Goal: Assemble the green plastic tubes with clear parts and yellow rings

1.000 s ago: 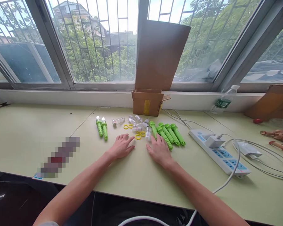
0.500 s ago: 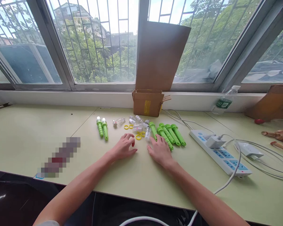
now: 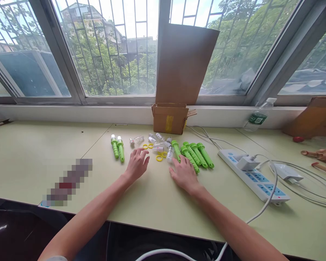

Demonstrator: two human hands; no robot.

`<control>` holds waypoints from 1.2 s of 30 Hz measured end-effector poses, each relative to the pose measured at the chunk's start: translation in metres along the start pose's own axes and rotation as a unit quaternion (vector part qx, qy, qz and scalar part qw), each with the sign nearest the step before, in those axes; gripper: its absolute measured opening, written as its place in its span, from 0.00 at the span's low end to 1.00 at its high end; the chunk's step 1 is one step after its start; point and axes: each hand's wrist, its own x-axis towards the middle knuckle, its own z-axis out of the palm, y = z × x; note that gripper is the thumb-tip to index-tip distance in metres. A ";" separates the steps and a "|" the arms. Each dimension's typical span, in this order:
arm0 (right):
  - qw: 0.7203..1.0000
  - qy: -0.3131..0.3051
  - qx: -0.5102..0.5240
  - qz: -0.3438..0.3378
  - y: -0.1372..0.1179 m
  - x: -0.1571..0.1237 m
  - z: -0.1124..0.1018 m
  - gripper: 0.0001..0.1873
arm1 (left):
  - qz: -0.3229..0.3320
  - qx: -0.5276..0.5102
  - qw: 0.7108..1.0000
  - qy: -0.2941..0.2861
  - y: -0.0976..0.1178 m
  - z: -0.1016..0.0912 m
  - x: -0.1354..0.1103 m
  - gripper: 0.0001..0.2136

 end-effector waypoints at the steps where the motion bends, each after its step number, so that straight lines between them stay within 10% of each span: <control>1: 1.000 -0.001 0.000 0.001 0.000 0.000 0.000 0.23 | 0.025 -0.011 0.999 -0.021 0.003 0.000 -0.001 0.11; 11: 1.000 -0.006 0.002 -0.010 0.003 0.000 0.004 0.24 | 0.118 -0.071 0.971 -0.196 0.021 0.002 -0.009 0.22; 36: 1.000 -0.021 -0.001 0.002 0.000 0.000 -0.001 0.23 | 0.065 -0.046 0.983 -0.164 -0.003 -0.005 -0.001 0.18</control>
